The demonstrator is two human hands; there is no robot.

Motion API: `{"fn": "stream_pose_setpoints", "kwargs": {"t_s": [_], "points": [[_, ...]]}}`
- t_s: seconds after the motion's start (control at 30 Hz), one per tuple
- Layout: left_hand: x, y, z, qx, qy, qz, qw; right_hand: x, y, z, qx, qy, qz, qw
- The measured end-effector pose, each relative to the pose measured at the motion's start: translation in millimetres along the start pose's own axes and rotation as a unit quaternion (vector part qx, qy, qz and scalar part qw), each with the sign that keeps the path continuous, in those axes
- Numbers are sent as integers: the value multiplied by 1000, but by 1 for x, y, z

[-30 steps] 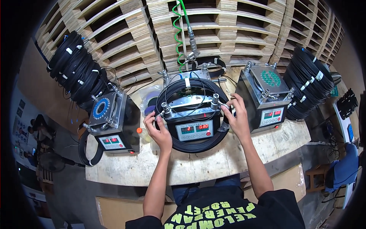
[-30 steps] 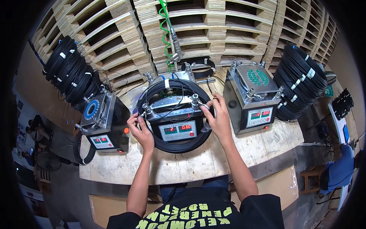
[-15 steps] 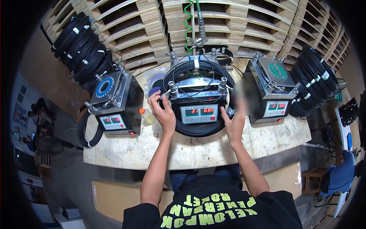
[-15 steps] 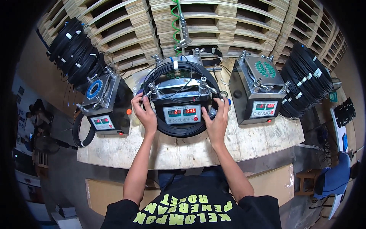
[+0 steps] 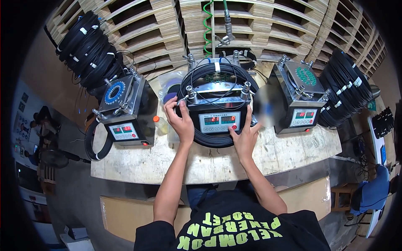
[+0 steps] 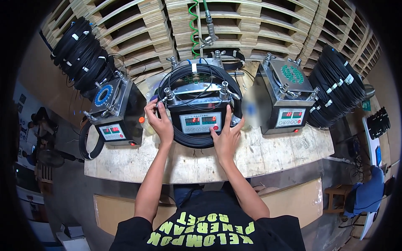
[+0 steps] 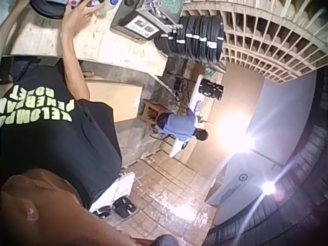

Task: The recorder is winding and securing industrial cables using a specialized automatic winding and binding machine.

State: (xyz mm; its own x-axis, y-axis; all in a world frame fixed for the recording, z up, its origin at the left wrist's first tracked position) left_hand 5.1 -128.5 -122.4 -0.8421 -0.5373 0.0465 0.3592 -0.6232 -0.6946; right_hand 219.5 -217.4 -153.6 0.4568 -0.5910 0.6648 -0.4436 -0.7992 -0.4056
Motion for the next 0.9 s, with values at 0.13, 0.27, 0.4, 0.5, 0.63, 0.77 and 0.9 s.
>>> {"fn": "stream_pose_setpoints", "kwargs": {"t_s": [0.13, 0.27, 0.4, 0.5, 0.63, 0.77, 0.9], "points": [[0, 2, 3, 7, -8, 24, 1000, -2, 2, -1, -11, -6, -6, 1000], [-1, 3, 5, 24, -18, 25, 999, -6, 3, 1, -11, -3, -3, 1000], [-1, 0, 3, 15, -12, 26, 999, -6, 3, 1, -13, -16, -10, 1000], [1, 1, 1, 14, -6, 22, 1000, -5, 3, 0, -11, -26, -7, 1000], [3, 1, -7, 36, 39, 9, 999, -3, 3, 7, 17, -52, 21, 998], [21, -2, -18, 114, 80, -17, 990, 16, -4, 21, 21, -111, 49, 992], [31, -23, -31, 168, 100, -59, 979, 37, -61, 20, 37, -218, 88, 971]]}}
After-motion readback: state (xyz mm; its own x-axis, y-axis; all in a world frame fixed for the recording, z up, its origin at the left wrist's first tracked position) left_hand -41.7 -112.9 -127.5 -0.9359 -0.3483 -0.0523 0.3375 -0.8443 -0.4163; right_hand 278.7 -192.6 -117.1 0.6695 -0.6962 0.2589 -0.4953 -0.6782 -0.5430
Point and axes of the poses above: each hand's wrist, its own y-axis away from the middle knuckle, its own x-axis out of the back of the hand, z = x × y, the point moved 4 cm from there along -y, towards the middle knuckle, and after that the axes turned 1 degree about -z, right-handed, at the moved point
